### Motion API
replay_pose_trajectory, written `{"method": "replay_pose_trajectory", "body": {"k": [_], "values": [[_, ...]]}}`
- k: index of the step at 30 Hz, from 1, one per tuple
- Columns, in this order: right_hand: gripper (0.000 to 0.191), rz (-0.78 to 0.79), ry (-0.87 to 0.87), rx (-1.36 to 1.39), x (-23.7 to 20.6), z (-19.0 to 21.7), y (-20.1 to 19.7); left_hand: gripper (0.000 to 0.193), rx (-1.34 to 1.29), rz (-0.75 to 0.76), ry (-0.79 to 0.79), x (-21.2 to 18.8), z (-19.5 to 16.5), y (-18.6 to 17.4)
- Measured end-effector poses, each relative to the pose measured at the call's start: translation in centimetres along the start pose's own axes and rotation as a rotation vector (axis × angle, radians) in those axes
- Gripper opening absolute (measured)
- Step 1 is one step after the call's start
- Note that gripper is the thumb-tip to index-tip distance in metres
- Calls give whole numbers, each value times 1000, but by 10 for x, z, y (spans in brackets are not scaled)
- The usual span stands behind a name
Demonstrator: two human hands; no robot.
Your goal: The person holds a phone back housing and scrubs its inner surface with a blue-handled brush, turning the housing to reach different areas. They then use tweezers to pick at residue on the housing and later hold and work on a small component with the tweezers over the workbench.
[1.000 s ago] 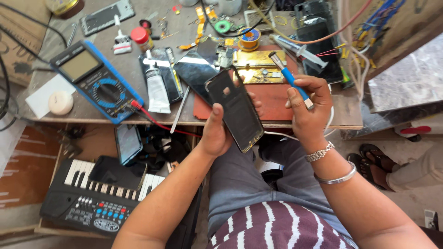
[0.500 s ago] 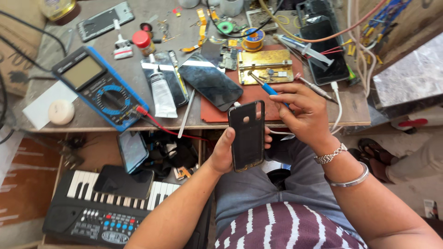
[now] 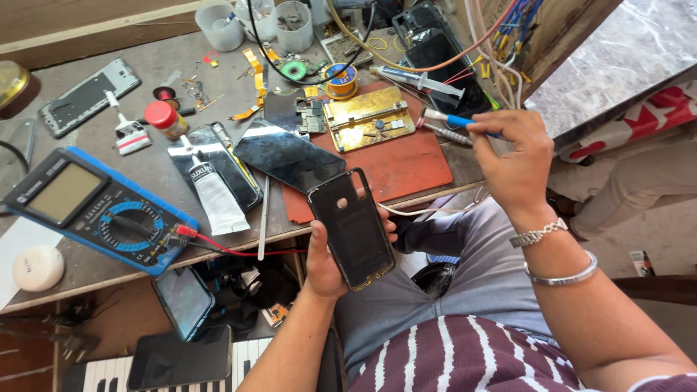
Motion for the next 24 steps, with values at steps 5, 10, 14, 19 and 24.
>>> {"method": "replay_pose_trajectory", "body": {"k": [5,10,14,19,24], "values": [[14,40,-56,-34,8,-2,11,89,11,-19,-9,2,0,1],[15,56,-63,-45,15,-2,26,88,32,-26,-8,3,1,0],[13,107,10,-40,14,-12,26,88,37,-19,-6,3,0,1],[11,103,20,28,8,-16,22,87,55,-43,5,2,-2,2],[14,186,-84,2,13,-7,26,88,40,-50,13,3,-3,4]]}}
Point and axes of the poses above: each hand's wrist, its own x-axis towards the middle knuckle, its own y-axis out of the palm, z = x × y, the point moved 5 cm from there along x, towards the middle knuckle, and after that the axes turned 12 degrees about -y, right-handed, at the moved point
